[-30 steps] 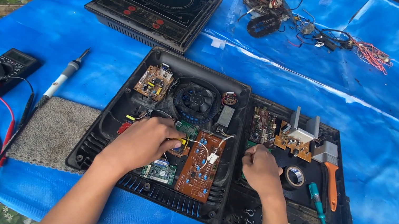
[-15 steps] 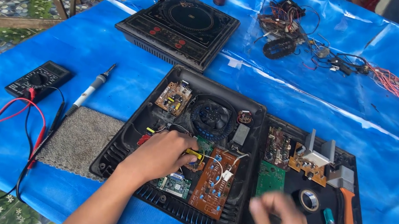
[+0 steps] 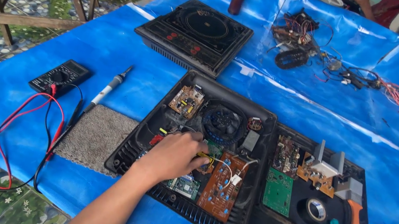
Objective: Repairing the internal circuit board and wiring of an induction cooker using a screwdriver and manual manipulation.
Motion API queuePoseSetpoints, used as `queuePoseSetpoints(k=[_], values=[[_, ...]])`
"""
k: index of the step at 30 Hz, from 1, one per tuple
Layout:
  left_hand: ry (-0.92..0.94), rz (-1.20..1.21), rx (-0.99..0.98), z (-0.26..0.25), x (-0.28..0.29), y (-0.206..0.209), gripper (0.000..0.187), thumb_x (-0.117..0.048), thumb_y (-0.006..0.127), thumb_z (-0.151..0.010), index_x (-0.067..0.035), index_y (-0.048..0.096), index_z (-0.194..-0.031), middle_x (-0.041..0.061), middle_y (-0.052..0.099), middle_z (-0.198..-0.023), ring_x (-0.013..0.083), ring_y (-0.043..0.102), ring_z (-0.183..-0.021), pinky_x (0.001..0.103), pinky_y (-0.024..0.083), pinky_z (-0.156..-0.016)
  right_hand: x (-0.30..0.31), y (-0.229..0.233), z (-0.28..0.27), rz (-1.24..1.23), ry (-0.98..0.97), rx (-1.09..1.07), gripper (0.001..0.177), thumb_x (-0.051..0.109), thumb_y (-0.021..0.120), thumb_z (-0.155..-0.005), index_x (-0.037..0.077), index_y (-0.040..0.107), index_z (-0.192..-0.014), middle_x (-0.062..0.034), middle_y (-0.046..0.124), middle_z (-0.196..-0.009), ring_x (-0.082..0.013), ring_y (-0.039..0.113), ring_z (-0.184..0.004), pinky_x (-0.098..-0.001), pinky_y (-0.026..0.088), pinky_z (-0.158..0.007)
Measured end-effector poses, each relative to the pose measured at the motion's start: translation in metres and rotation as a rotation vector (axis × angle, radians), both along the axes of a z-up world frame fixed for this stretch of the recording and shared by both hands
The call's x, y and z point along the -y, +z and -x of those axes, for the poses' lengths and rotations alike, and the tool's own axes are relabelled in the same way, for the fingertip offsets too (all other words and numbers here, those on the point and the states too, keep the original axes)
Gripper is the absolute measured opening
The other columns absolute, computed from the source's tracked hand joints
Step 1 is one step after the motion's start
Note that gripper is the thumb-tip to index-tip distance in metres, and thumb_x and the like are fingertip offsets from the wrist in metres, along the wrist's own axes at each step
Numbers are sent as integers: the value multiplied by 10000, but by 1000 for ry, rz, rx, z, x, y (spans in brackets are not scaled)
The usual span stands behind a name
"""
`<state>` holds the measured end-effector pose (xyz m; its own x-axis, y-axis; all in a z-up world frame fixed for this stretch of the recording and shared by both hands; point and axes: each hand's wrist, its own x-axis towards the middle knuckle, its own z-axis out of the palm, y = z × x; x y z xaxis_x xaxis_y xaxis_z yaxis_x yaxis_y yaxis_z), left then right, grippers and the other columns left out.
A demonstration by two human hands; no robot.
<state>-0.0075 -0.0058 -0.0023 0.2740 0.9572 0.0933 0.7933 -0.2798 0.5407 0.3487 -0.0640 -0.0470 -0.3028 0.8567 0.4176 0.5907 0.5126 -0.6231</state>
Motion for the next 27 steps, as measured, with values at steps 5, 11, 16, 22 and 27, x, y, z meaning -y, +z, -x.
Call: queuePoseSetpoints(k=[5,11,16,22,27], values=[[-9,19,-11,-3,-2,1,272,-171,620,-988,-55,760,-1190,236,725,-1125,459,720,-919,519,613,-759,-51,15,5,-83,-96,13,237,282,855,-698,256,741,-491,60,747,-434,-284,712,-430,-343,575,-540],[8,12,-86,-7,0,10,286,-195,630,-984,-48,757,-1193,219,740,-1125,442,733,-966,515,623,-792,-90,41,23,-244,-345,-1,203,17,555,-1103,32,754,-1067,-167,746,-854,-396,706,-772,-502,549,-702],[33,-204,-100,-11,-5,6,239,-212,676,-961,-71,795,-1114,165,769,-976,362,731,-885,484,589,-793,-90,16,13,-262,-418,-3,214,-49,646,-1030,-29,704,-1235,-195,739,-885,-317,631,-733,-418,529,-651],[49,-427,21,-13,-3,-1,146,-205,747,-934,-113,802,-836,44,703,-685,248,664,-713,357,531,-729,-84,-3,-67,-270,-707,-89,391,150,846,-1069,11,631,-774,-105,567,-542,-218,471,-483,-373,364,-562],[94,-419,43,-12,-9,-13,455,-277,716,-969,-113,664,-549,20,526,-440,230,561,-494,329,510,-625,-76,14,-65,21,-727,104,134,120,800,-992,7,730,-974,-186,686,-720,-359,637,-624,-464,477,-576]])
